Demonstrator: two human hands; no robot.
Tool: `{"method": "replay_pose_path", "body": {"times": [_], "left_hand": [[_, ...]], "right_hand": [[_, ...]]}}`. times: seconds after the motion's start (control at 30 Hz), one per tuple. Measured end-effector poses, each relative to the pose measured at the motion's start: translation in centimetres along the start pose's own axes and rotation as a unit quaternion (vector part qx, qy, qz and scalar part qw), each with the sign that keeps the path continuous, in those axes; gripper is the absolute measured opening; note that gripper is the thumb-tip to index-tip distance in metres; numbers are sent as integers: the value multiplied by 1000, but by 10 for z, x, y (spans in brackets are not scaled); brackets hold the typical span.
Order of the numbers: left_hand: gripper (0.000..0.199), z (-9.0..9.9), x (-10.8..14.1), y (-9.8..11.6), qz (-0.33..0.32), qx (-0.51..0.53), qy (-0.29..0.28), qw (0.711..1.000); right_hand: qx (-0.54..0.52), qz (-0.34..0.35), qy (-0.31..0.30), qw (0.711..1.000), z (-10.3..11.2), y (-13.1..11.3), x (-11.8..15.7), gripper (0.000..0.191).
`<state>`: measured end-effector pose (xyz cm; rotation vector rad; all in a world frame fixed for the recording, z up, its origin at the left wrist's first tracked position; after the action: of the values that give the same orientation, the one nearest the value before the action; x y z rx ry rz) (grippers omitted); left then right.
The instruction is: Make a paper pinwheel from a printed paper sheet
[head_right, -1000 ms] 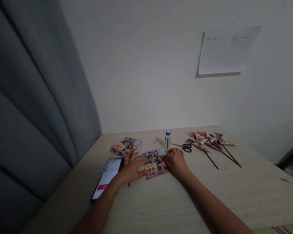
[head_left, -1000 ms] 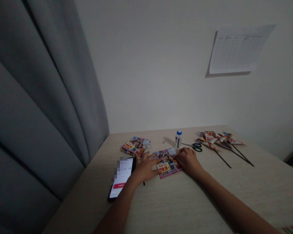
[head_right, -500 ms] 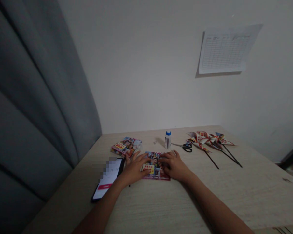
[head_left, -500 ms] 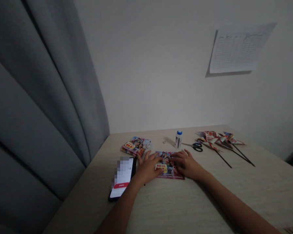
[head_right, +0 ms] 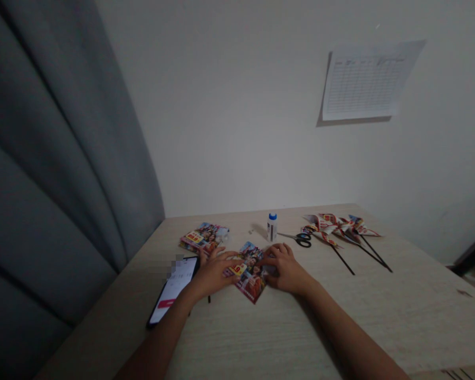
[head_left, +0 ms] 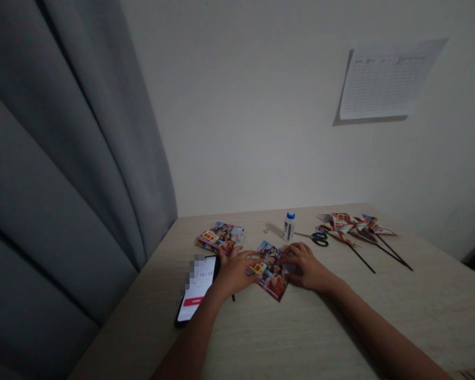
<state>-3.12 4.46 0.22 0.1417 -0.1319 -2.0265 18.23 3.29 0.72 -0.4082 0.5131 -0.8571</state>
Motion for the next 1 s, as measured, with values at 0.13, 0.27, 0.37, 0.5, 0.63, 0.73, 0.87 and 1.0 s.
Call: {"method": "replay_pose_path", "body": {"times": [0.13,0.27,0.37,0.5,0.63,0.73,0.87,1.0], "left_hand": [[68,-1,1,-3,-14,10,-29,999],[74,-1,0,-4,-21,16,-33,999],[71,-1,0,-3,-28,11,-39,999],[72,-2,-1,-3,-31,8,-37,999],[67,-4,-1,-5,-31,-6,-27,999],[63,-5,-1,-6,-34,-8,-28,999],[55,-4,-1,-6,-33,4,-29,999],[46,-4,-2,-6,-28,14,-31,999]], "right_hand": [[-20,-3,-15,1000,0,2,1,43],[-40,-12,-28,999,0,5,1,48],[-48,-19,-40,998,0,8,1,54],[-51,-23,-42,998,1,8,1,59],[-55,-23,-42,997,0,8,1,60],[-56,-22,-40,997,0,8,1,60],[-68,-13,-35,997,2,7,1,55],[-72,-12,-41,996,2,7,2,53]]}}
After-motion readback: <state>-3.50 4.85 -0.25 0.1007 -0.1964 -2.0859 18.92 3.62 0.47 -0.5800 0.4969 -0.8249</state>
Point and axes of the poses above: each hand's wrist, its own x-axis away from the middle knuckle, its own z-axis out of the back of the hand, y = z × x, the point moved 6 cm from there along -x, towards the middle knuckle, and after that the axes turned 12 degrees about -x, right-handed, at the moved point
